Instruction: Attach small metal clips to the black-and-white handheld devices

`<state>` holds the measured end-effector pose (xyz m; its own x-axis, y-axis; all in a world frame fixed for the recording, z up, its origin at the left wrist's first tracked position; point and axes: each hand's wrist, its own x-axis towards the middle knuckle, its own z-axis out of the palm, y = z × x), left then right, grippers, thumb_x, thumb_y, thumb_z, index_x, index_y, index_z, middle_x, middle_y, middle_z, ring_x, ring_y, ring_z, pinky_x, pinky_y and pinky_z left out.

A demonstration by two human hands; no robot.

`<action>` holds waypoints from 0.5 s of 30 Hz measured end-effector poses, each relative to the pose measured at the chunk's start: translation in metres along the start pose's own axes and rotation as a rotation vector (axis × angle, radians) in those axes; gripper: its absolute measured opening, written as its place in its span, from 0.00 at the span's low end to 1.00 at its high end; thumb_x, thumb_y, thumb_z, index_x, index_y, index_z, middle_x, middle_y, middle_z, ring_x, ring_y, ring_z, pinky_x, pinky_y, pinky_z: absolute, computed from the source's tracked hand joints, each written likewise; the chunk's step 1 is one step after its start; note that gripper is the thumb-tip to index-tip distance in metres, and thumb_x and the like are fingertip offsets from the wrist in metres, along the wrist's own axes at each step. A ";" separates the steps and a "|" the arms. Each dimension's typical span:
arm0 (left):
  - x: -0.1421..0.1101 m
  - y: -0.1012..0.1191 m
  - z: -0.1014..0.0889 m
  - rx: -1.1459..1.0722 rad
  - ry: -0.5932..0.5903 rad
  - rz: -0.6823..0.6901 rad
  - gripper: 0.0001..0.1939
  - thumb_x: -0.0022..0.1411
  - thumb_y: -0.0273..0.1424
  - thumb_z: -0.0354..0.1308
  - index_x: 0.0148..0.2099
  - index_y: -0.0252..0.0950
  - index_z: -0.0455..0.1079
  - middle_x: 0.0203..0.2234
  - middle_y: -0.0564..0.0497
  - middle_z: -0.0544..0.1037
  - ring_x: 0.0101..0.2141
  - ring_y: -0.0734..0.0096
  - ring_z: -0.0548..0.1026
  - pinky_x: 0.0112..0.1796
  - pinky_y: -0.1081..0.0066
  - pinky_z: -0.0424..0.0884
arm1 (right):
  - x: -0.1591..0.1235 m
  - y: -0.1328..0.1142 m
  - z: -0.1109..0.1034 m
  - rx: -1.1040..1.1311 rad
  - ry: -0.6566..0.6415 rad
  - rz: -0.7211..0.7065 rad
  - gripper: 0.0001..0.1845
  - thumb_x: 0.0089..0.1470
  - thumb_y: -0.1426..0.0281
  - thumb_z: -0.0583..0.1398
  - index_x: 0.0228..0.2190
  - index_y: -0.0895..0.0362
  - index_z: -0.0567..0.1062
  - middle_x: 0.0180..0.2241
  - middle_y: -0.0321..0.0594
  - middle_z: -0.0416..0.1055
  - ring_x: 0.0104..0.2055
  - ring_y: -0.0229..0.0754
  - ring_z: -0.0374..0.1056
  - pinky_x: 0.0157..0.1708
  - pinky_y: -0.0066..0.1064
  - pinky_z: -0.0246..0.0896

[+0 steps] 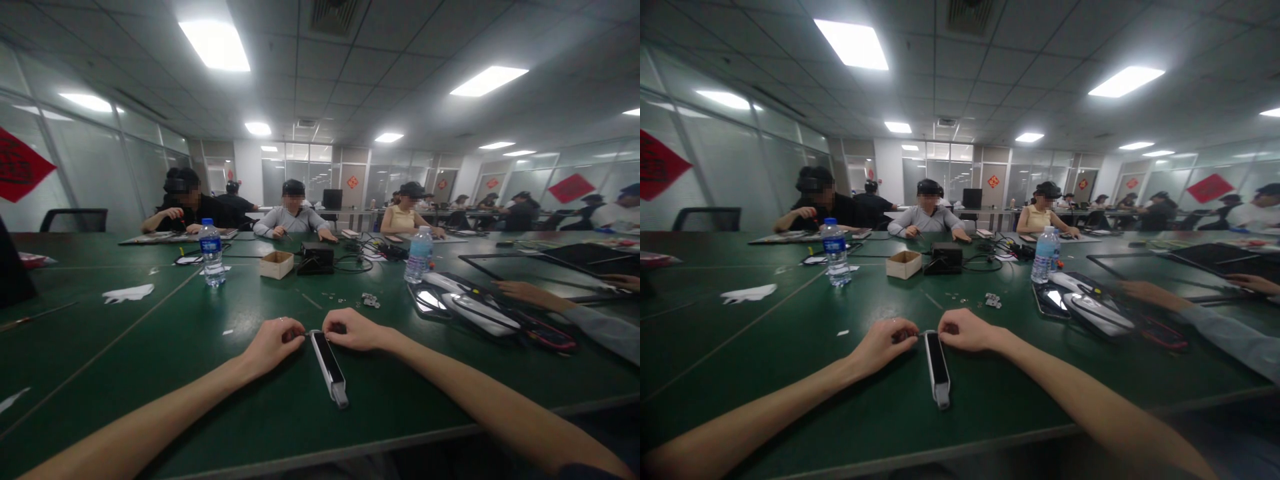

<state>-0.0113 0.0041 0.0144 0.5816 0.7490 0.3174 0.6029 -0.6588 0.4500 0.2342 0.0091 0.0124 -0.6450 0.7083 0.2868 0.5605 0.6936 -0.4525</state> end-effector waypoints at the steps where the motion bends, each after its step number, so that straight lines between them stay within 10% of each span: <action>1: 0.000 0.000 0.000 0.003 -0.004 0.001 0.10 0.61 0.32 0.57 0.42 0.35 0.75 0.32 0.51 0.78 0.30 0.68 0.74 0.33 0.72 0.69 | 0.000 -0.001 0.000 0.001 -0.001 0.001 0.05 0.55 0.72 0.60 0.33 0.60 0.76 0.31 0.38 0.71 0.30 0.36 0.65 0.31 0.26 0.61; 15: 0.001 -0.004 0.005 0.022 0.005 0.095 0.08 0.63 0.30 0.58 0.42 0.38 0.77 0.35 0.51 0.79 0.32 0.70 0.75 0.35 0.72 0.70 | 0.001 -0.013 0.002 -0.005 -0.002 -0.001 0.05 0.55 0.72 0.59 0.33 0.60 0.75 0.32 0.39 0.71 0.30 0.36 0.65 0.31 0.26 0.61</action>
<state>-0.0097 0.0072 0.0086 0.6338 0.6835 0.3622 0.5571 -0.7282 0.3993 0.2254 0.0004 0.0165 -0.6464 0.7075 0.2858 0.5625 0.6949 -0.4481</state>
